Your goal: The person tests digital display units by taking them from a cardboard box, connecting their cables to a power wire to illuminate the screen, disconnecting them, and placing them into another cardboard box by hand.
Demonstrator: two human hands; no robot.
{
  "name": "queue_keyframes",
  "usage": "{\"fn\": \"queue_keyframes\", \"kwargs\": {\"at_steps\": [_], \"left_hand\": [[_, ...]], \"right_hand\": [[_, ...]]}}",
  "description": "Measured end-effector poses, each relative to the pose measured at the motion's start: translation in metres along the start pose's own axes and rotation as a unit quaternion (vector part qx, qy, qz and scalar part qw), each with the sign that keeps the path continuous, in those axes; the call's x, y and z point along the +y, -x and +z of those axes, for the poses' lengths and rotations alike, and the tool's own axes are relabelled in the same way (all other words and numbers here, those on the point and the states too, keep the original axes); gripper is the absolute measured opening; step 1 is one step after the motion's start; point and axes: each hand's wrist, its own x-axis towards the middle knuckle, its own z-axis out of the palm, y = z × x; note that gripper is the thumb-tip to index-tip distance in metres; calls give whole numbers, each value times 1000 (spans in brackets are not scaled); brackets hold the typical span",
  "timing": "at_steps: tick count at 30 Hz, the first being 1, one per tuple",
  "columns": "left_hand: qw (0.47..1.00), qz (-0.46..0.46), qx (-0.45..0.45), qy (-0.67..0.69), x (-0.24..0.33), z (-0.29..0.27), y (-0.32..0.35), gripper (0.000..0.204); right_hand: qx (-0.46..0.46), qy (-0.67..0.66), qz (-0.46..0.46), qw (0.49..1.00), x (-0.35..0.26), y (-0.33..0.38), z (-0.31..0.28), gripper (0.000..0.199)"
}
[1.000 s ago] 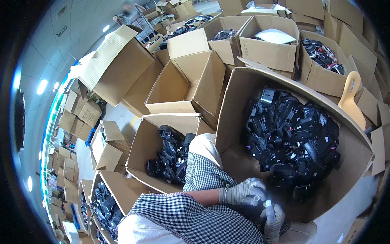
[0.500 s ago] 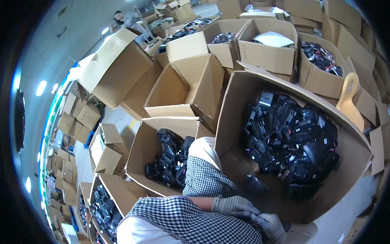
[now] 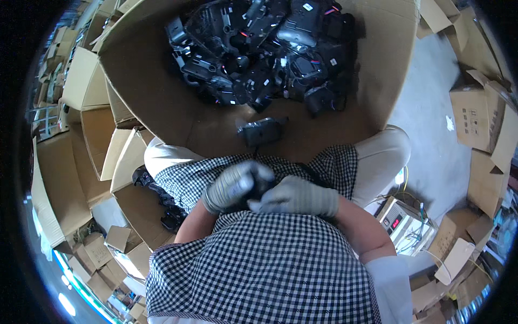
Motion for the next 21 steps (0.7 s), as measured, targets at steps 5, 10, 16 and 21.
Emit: {"fn": "queue_keyframes", "kwargs": {"at_steps": [5, 10, 16, 21], "left_hand": [[834, -168, 455, -263, -82, -37, -50, 54], [812, -367, 341, -299, -130, -72, -51, 90], [925, -257, 229, -163, -158, -39, -50, 50], [957, -215, 160, -112, -172, -30, -59, 67]], "right_hand": [[-86, 85, -52, 991, 9, 5, 9, 28], [-126, 125, -44, 983, 0, 5, 4, 33], [-143, 115, -13, 983, -13, -5, -4, 34], [-126, 115, -51, 984, -8, -15, 3, 21]]}}
